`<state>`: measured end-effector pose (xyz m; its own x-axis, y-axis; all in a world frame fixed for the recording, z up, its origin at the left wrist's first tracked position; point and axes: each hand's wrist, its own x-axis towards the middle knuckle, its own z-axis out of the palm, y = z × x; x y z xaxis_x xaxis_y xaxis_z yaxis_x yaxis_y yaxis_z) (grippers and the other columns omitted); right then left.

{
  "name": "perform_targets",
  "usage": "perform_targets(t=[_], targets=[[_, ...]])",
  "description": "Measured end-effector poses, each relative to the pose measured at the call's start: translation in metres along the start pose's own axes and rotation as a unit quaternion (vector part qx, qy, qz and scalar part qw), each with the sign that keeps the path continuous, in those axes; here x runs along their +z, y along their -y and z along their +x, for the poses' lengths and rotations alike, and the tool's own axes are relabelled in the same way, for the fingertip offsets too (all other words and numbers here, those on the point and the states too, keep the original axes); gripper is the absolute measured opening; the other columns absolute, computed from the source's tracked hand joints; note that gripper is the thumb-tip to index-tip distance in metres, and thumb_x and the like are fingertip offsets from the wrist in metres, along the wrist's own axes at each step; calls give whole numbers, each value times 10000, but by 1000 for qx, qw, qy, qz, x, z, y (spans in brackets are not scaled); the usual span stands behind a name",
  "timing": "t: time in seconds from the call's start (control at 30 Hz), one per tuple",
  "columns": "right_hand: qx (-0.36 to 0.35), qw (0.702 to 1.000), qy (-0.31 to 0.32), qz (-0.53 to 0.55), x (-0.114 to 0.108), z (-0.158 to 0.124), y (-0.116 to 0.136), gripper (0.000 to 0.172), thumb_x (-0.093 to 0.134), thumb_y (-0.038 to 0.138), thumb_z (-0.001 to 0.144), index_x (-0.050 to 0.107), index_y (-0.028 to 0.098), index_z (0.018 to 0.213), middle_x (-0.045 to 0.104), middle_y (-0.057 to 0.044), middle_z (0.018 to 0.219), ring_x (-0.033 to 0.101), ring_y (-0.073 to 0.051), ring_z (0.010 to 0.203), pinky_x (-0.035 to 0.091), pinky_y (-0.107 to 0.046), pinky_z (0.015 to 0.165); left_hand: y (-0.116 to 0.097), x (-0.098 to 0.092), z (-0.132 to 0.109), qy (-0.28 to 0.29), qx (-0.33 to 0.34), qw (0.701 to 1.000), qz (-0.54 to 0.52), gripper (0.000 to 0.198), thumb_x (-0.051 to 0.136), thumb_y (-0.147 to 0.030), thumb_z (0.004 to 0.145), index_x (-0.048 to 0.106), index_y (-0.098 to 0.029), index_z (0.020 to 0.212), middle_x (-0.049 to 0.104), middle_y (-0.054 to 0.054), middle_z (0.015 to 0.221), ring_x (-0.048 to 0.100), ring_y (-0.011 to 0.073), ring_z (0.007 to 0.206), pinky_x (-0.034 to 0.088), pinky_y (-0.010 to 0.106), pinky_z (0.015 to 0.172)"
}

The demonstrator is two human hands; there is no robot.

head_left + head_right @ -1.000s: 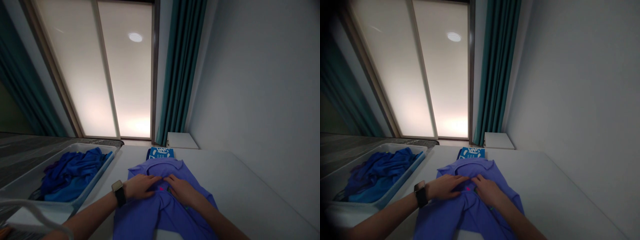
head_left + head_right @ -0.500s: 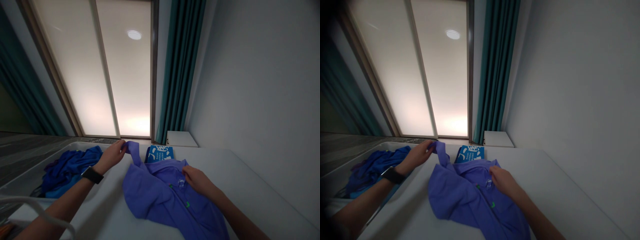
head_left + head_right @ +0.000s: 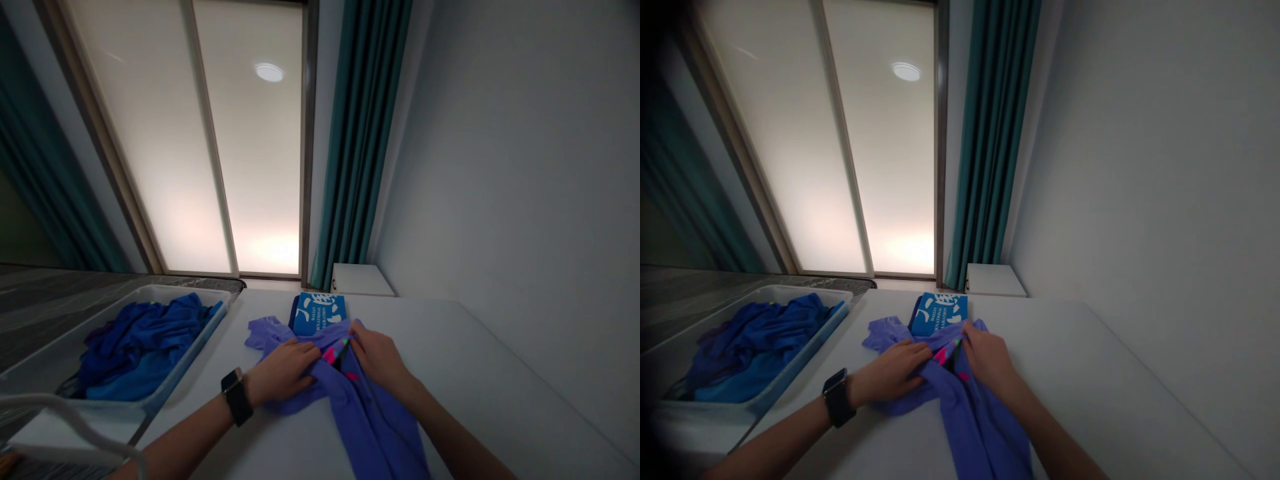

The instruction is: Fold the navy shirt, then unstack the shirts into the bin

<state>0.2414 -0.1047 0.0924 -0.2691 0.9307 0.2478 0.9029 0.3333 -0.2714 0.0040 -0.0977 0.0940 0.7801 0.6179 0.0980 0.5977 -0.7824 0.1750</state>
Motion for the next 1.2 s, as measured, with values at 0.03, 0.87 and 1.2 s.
perform_targets(t=[0.03, 0.87, 1.2], targets=[[13, 999, -42, 12, -8, 4, -3, 176, 362, 199, 909, 533, 214, 949, 659, -22, 820, 618, -172, 749, 380, -251, 660, 0, -6, 0, -18, -6, 1000, 0, 176, 504, -232, 872, 544, -204, 1041, 604, 62, 1018, 581, 216, 890, 424, 335, 832], [-21, 932, -299, 204, -75, 23, 32, 172, 462, 319, 874, 593, 224, 933, 664, -10, 823, 616, -163, 737, 464, -259, 717, 3, -59, 26, -125, -170, 976, 49, 285, 292, -361, 986, 523, -207, 1052, 650, 56, 747, 632, 222, 675, 377, 277, 599], [-27, 984, -171, -32, -58, 23, 30, 336, 506, 485, 872, 604, 250, 1092, 701, -50, 781, 637, -217, 670, 357, -266, 591, -24, -124, 33, -365, -116, 911, -155, 274, 324, -307, 947, 444, -203, 724, 475, -29, 629, 467, 127, 581, 327, 240, 555]])
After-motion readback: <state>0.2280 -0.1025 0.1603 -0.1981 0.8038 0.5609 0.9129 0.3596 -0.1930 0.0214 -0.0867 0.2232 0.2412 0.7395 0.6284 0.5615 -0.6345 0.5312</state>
